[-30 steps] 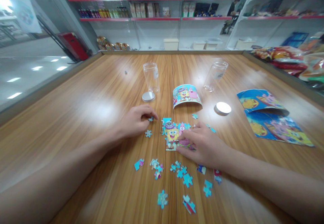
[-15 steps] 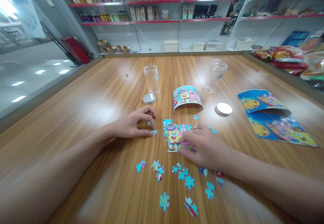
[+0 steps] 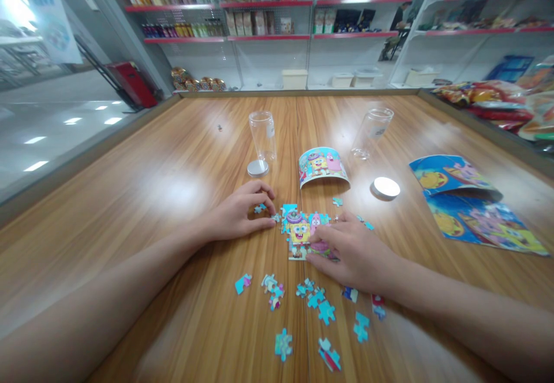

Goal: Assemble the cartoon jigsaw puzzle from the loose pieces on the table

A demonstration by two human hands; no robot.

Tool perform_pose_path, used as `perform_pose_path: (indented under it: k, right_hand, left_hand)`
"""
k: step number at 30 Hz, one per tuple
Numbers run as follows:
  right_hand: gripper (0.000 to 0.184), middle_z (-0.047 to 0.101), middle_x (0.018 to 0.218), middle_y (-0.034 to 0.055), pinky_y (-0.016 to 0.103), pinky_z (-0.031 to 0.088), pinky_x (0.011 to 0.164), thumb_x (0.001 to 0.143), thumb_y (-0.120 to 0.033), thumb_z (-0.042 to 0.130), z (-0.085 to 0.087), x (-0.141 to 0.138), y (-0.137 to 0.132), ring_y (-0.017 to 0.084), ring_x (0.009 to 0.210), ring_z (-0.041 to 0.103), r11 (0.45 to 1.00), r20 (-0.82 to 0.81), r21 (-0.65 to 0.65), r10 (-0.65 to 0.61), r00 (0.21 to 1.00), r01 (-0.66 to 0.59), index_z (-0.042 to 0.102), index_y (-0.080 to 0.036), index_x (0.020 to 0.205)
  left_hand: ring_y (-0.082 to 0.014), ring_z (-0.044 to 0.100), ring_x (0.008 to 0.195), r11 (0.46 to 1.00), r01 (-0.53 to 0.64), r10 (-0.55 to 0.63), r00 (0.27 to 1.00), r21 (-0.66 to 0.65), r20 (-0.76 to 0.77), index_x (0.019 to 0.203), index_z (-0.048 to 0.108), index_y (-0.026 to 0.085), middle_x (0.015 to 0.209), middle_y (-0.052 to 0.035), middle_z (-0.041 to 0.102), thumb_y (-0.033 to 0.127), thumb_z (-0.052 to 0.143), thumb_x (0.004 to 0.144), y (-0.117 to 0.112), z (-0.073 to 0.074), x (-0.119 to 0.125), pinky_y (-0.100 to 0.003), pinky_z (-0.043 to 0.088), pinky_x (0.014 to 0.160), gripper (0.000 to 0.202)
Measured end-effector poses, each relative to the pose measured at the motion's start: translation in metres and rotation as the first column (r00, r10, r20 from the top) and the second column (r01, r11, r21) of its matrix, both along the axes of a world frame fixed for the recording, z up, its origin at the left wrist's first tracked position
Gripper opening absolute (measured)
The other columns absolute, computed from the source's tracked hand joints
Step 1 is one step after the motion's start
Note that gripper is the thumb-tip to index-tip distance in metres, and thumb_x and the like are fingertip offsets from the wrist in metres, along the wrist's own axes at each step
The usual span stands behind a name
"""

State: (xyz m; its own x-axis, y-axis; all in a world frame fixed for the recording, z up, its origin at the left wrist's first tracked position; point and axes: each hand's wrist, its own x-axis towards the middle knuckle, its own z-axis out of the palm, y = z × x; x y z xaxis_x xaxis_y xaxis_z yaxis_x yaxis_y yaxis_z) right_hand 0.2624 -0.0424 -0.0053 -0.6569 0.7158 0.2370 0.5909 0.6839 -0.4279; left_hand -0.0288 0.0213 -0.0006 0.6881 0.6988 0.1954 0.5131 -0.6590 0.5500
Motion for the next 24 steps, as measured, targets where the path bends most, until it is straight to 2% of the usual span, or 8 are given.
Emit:
perform_pose_path:
  k: [12, 24]
  right_hand:
    - [0.016, 0.070, 0.077, 0.0022, 0.033, 0.030, 0.080, 0.091, -0.034, 0.061, 0.0008, -0.0005, -0.0008, 0.019, 0.074, 0.063, 1.000, 0.005, 0.007, -0.007, 1.000, 0.007, 0.063, -0.018, 0.091]
    - [0.017, 0.070, 0.078, 0.0024, 0.034, 0.031, 0.079, 0.092, -0.035, 0.060, 0.0015, 0.0001, -0.0007, 0.019, 0.075, 0.064, 1.000, 0.015, 0.003, -0.005, 1.000, 0.005, 0.063, -0.018, 0.092]
  left_hand:
    - [-0.0203, 0.054, 0.113, 1.000, 0.010, -0.010, 1.000, 0.010, 0.011, 0.105, 0.067, 0.019, 0.116, -0.0087, 0.053, 0.034, 0.067, 0.089, -0.0013, 0.0013, -0.0003, -0.038, 0.044, 0.103, 0.022]
    - [-0.0199, 0.053, 0.116, 1.000, 0.008, -0.007, 1.000, -0.028, 0.009, 0.100, 0.069, 0.020, 0.117, -0.0072, 0.053, 0.035, 0.068, 0.089, 0.0006, 0.0010, -0.0002, -0.038, 0.042, 0.106, 0.018]
